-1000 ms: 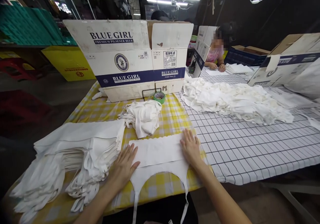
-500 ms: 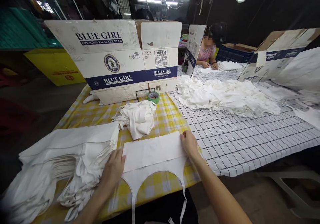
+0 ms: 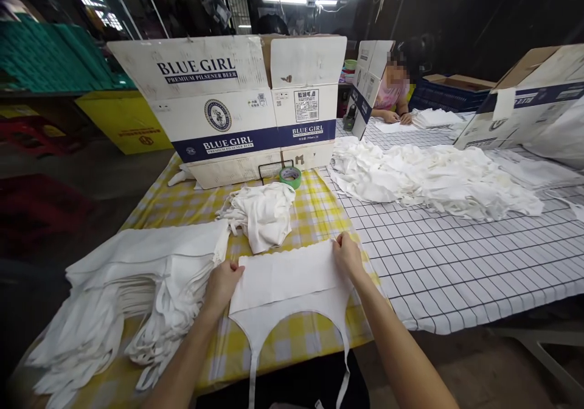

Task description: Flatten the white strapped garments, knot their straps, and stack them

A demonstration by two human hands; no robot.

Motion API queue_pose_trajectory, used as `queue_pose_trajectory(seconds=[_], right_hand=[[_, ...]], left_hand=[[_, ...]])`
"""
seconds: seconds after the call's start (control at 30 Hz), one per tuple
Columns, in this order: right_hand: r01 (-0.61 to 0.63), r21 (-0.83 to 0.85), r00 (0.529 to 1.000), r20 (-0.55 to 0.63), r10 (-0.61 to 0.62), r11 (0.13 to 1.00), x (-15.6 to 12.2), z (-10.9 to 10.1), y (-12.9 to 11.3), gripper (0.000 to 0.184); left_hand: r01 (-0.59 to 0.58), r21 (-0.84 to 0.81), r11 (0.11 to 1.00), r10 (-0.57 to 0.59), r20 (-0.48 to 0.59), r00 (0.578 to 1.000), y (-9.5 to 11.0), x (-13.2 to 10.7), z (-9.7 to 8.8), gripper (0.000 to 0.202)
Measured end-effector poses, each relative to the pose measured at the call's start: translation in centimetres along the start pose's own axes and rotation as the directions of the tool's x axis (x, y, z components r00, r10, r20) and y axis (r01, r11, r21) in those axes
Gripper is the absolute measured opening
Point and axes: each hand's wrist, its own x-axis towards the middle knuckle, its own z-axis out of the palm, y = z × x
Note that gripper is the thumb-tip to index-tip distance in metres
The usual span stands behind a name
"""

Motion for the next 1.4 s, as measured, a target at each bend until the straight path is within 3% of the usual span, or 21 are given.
queue_pose_trajectory(seconds=[0.13, 0.37, 0.43, 0.5, 0.6, 0.67, 0.77, 0.83, 0.9, 0.97, 1.03, 1.1, 1.2, 1.3, 1.4], right_hand=[[0.018, -0.002, 0.999, -0.048, -0.018, 1.000, 0.5, -0.4, 0.3, 0.016], [0.060, -0.098, 0.991, -0.118, -0.071, 0.993, -0.1, -0.3, 0.1, 0.032], [0.111, -0.156, 0.973, -0.184, -0.140, 0.981, -0.8, -0.2, 0.0, 0.039], [0.202, -0.240, 0.949, -0.190, -0.251, 0.949, -1.6, 0.2, 0.2, 0.045], [0.350, -0.317, 0.929, 0.002, -0.369, 0.881, -2.8, 1.3, 0.9, 0.050], [0.411, -0.319, 0.912, 0.134, -0.389, 0.854, -3.1, 1.6, 1.6, 0.052], [0.435, -0.276, 0.896, 0.228, -0.381, 0.857, -2.6, 0.9, 2.8, 0.051], [0.376, -0.231, 0.920, 0.210, -0.331, 0.898, -2.1, 0.1, 3.3, 0.051], [0.284, -0.199, 0.957, 0.123, -0.263, 0.938, -1.8, -0.4, 3.4, 0.052], [0.267, -0.205, 0.964, 0.055, -0.261, 0.942, -1.7, -0.4, 3.1, 0.053], [0.335, -0.254, 0.942, 0.087, -0.323, 0.907, -1.8, -0.1, 2.6, 0.052], [0.392, -0.308, 0.920, 0.166, -0.356, 0.867, -2.0, 0.2, 2.3, 0.051], [0.355, -0.366, 0.935, 0.164, -0.316, 0.860, -2.9, -0.1, 2.1, 0.052], [0.315, -0.399, 0.946, 0.054, -0.321, 0.861, -4.8, -0.8, 2.5, 0.054], [0.432, -0.391, 0.900, 0.135, -0.414, 0.812, -6.9, -1.4, 3.3, 0.053]], left_hand=[[-0.101, 0.022, 0.995, 0.102, -0.090, 0.991, 0.5, -0.3, 0.4, 0.015], [-0.123, 0.142, 0.982, 0.148, -0.179, 0.973, 1.2, -0.6, 1.2, 0.018], [-0.180, 0.180, 0.967, 0.224, -0.266, 0.938, 1.2, -1.0, 1.5, 0.023], [-0.303, 0.233, 0.924, 0.367, -0.324, 0.872, 1.0, -1.5, 2.0, 0.031], [-0.533, 0.279, 0.799, 0.596, -0.245, 0.764, 0.2, -2.2, 2.9, 0.043], [-0.605, 0.277, 0.746, 0.658, -0.168, 0.734, -0.9, -2.3, 3.4, 0.048], [-0.604, 0.279, 0.747, 0.649, -0.110, 0.752, -2.5, -2.1, 3.6, 0.054], [-0.579, 0.292, 0.762, 0.624, -0.090, 0.776, -2.7, -2.1, 3.3, 0.055], [-0.537, 0.308, 0.785, 0.585, -0.085, 0.807, -1.7, -2.4, 2.9, 0.055], [-0.549, 0.292, 0.783, 0.592, -0.078, 0.802, 0.4, -2.9, 2.6, 0.054], [-0.645, 0.233, 0.728, 0.671, -0.045, 0.740, 3.0, -3.6, 2.5, 0.055], [-0.759, 0.151, 0.634, 0.766, 0.020, 0.643, 5.6, -4.4, 2.7, 0.058], [-0.858, 0.040, 0.512, 0.851, 0.109, 0.513, 8.3, -5.7, 3.4, 0.060], [-0.902, -0.011, 0.431, 0.893, 0.153, 0.424, 9.6, -6.7, 4.1, 0.060], [-0.923, -0.034, 0.383, 0.905, 0.214, 0.368, 9.7, -7.2, 4.7, 0.061]])
